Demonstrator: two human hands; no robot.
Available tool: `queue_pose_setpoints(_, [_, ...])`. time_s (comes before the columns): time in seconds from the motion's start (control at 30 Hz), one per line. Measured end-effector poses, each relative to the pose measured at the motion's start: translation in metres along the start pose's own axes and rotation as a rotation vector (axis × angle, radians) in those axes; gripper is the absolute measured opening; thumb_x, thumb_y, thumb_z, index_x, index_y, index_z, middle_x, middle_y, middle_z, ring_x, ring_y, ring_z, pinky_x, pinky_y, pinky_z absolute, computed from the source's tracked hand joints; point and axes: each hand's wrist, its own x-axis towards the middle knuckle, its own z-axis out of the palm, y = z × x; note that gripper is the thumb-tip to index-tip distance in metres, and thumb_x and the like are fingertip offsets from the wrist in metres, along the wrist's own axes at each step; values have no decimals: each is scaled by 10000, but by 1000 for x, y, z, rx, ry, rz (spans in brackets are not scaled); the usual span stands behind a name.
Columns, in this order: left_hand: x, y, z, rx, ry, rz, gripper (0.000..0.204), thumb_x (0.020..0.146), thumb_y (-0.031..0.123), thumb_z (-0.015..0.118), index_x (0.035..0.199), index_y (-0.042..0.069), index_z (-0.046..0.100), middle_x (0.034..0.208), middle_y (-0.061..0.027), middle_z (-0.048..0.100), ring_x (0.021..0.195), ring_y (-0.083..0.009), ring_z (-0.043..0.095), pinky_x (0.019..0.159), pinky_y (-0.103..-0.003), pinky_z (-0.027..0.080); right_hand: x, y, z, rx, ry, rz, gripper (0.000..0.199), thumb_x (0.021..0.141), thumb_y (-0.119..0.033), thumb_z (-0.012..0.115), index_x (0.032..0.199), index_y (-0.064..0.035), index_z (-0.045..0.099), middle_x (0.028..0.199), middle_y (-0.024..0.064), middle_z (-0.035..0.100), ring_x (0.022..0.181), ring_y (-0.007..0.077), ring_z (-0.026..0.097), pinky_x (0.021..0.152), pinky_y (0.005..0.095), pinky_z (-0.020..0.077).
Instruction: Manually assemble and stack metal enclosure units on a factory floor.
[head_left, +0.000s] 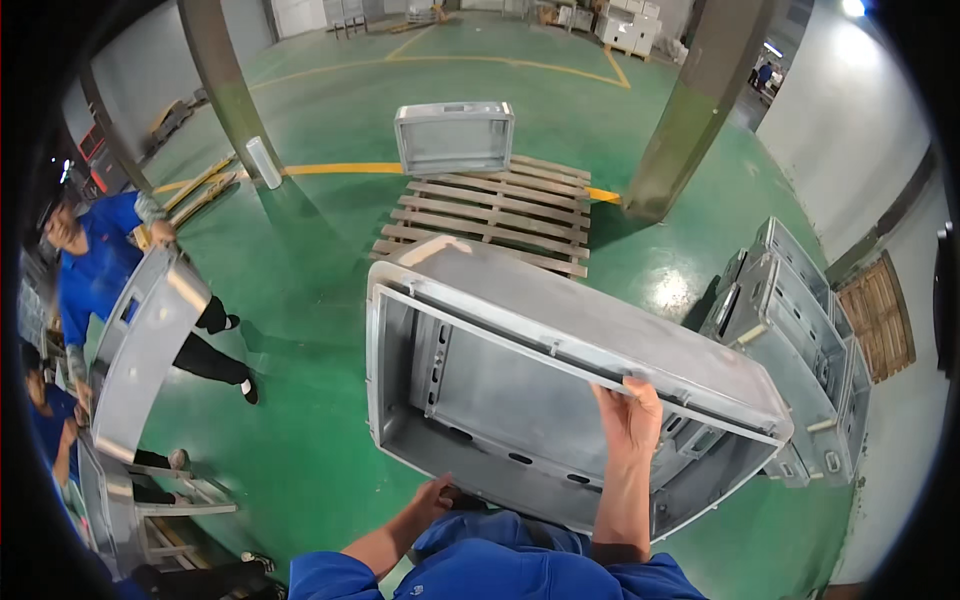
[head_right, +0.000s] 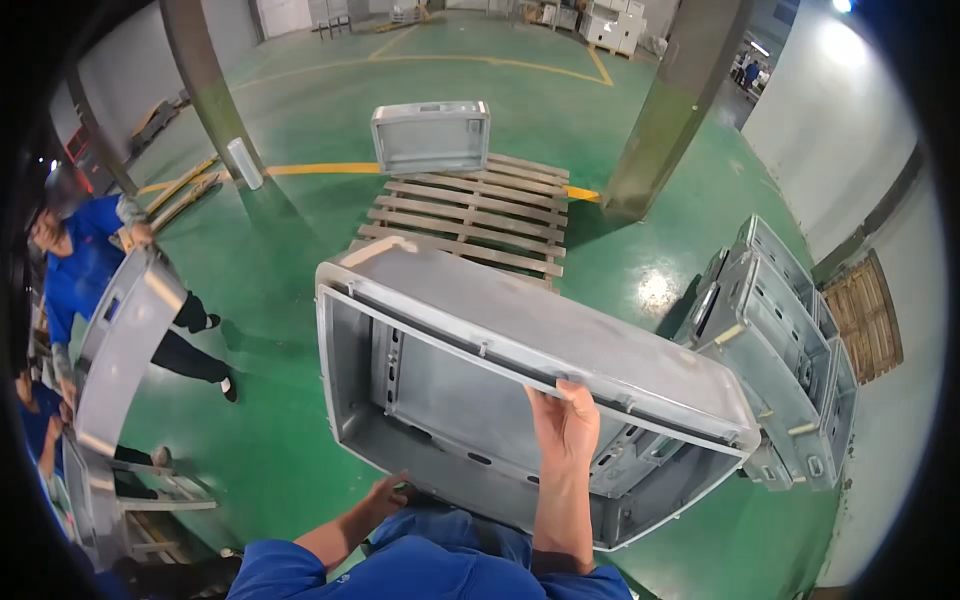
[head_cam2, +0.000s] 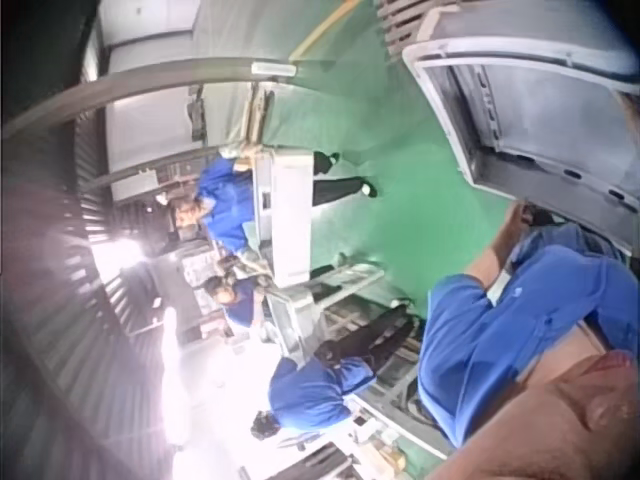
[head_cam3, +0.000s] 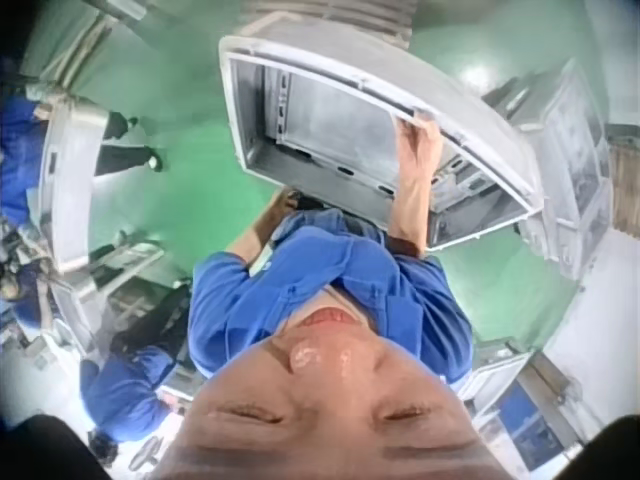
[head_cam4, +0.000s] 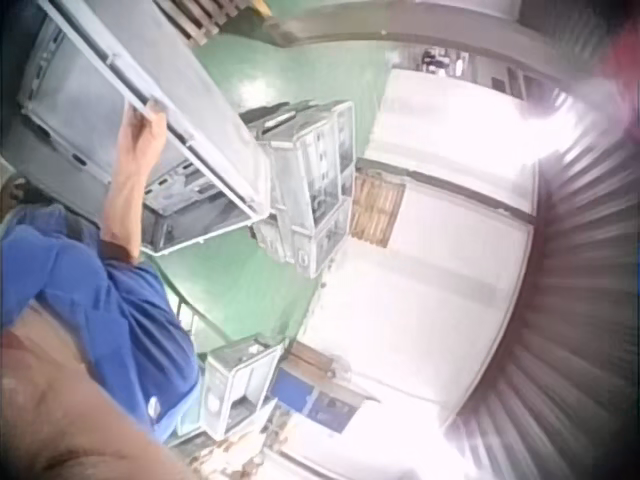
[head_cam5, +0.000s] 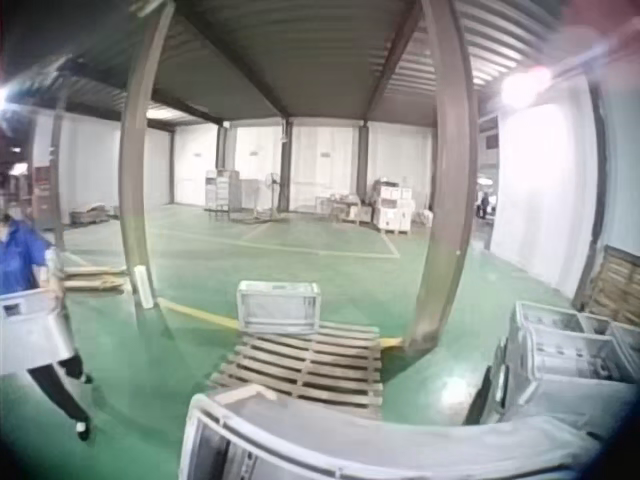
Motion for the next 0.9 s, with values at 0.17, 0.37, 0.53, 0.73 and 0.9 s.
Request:
queue_pose_setpoints(0.17, [77, 74, 77, -59, -86, 18, 144, 822, 163, 581, 870, 52, 502, 788, -56, 535, 567, -121, 498, 382, -195, 289, 124, 1, 41, -47, 92, 39, 424, 669, 122, 443, 1087, 52, 425, 1143, 167, 437, 1113, 349, 398, 988, 561, 287])
queue_pose_setpoints(0.37, [140, 203, 185, -201, -103, 88, 348, 818, 161, 582, 1106, 37, 432, 979, -92, 518, 728, -217, 565, 573, -298, 482, 294, 25, 98, -27, 36, 103, 443, 642, 128, 447, 1082, 95, 409, 1108, 193, 451, 1090, 355, 408, 981, 512, 299])
queue_pose_setpoints(0.53, [152, 324, 249, -149, 3, 219, 671, 811, 161, 590, 1341, 66, 191, 1214, -168, 397, 893, -303, 547, 747, -402, 496, 448, 76, 122, -52, 165, 161, 453, 628, 134, 455, 1072, 47, 457, 1085, 156, 466, 1086, 324, 401, 989, 495, 271])
queue_pose_setpoints(0.73, [137, 350, 182, -359, 317, 336, 597, 799, 113, 588, 1305, 42, 277, 1043, -145, 522, 846, -283, 588, 718, -365, 504, 606, 140, 93, 162, 327, 269, 328, 647, 126, 460, 949, 12, 522, 1042, 129, 496, 1024, 285, 431, 896, 442, 327])
queue_pose_setpoints(0.9, [77, 227, 159, -505, 735, 269, 587, 798, 103, 567, 1301, 41, 270, 968, -166, 569, 753, -275, 616, 578, -333, 520, 713, 147, -1, -353, 206, 270, 323, 632, 110, 526, 942, 22, 500, 1049, 122, 508, 1041, 265, 441, 948, 454, 289])
